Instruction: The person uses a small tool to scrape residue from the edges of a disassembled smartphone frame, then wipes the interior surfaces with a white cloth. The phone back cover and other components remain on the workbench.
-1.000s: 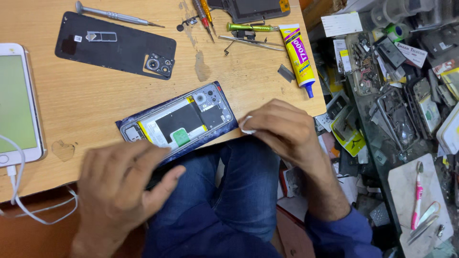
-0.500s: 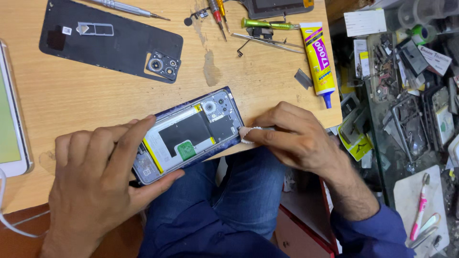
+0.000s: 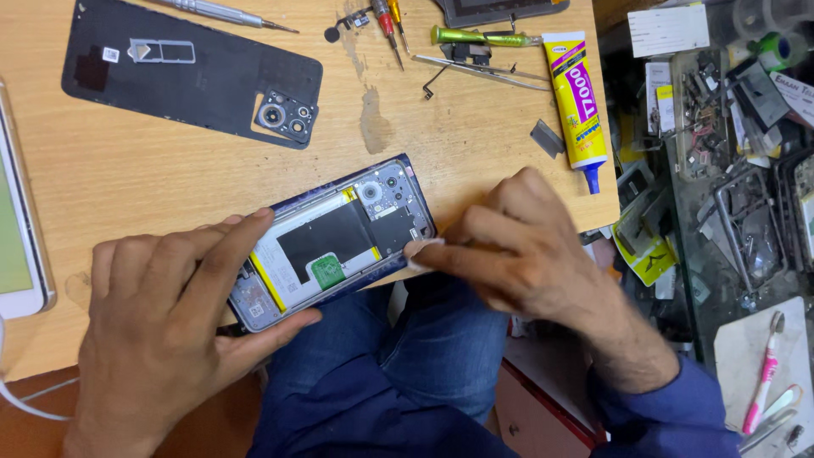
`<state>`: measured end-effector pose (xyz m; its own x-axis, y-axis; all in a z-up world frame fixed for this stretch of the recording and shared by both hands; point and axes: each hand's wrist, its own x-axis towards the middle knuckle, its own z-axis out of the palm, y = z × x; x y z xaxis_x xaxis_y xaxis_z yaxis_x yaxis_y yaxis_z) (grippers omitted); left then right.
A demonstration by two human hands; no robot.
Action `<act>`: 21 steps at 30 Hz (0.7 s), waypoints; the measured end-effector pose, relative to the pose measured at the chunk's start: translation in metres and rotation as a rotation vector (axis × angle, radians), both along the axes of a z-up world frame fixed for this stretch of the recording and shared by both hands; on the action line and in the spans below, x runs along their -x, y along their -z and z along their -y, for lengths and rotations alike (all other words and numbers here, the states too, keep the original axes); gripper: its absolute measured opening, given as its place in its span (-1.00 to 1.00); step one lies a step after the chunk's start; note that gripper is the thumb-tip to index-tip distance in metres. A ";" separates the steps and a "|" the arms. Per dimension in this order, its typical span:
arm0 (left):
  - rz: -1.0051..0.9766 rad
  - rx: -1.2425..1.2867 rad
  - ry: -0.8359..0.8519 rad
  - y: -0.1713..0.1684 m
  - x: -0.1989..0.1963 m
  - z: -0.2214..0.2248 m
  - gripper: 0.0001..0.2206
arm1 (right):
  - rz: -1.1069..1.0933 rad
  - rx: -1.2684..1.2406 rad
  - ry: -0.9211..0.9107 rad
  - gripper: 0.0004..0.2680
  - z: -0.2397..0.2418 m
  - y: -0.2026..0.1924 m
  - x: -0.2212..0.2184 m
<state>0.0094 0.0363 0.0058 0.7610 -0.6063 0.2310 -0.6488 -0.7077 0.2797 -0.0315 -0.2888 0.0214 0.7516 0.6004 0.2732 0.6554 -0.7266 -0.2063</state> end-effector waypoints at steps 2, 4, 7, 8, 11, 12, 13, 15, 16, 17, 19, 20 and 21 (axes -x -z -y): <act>0.001 0.004 0.009 0.000 0.001 -0.001 -0.19 | 0.026 0.045 0.005 -0.81 0.011 -0.004 -0.002; -0.002 -0.004 0.008 -0.001 0.001 -0.001 -0.18 | 0.021 0.048 -0.007 -0.79 0.019 -0.009 -0.006; 0.002 0.019 0.007 0.000 0.002 -0.001 -0.21 | 0.060 0.119 -0.046 -0.80 0.023 -0.015 -0.012; 0.009 0.012 0.010 0.000 0.002 -0.001 -0.20 | 0.090 0.145 -0.073 -0.80 0.023 -0.017 -0.015; 0.015 -0.006 0.016 -0.001 0.002 0.000 -0.18 | 0.141 0.185 -0.130 -0.78 0.021 -0.022 -0.022; 0.013 -0.010 0.014 -0.001 0.001 0.000 -0.17 | 0.138 0.174 -0.133 -0.77 0.020 -0.022 -0.022; 0.010 -0.014 0.012 -0.001 0.000 0.001 -0.16 | 0.135 0.163 -0.137 -0.77 0.021 -0.021 -0.021; 0.007 -0.007 -0.008 -0.001 0.000 0.001 -0.18 | 0.086 0.097 -0.093 -0.77 0.021 -0.016 -0.018; -0.003 -0.006 -0.018 0.000 0.001 0.001 -0.20 | 0.053 0.063 -0.071 -0.77 0.020 -0.013 -0.014; 0.001 -0.005 -0.025 -0.001 0.003 0.001 -0.20 | 0.029 0.052 -0.060 -0.76 0.021 -0.008 -0.008; 0.027 0.008 -0.033 -0.001 0.002 0.003 -0.22 | -0.003 0.044 -0.032 -0.74 0.023 -0.002 0.001; 0.024 -0.002 -0.037 -0.001 0.002 0.003 -0.22 | -0.013 0.011 -0.036 -0.75 0.023 0.002 0.004; 0.021 -0.012 -0.040 -0.001 0.002 0.003 -0.22 | -0.022 -0.023 -0.040 -0.76 0.022 0.007 0.006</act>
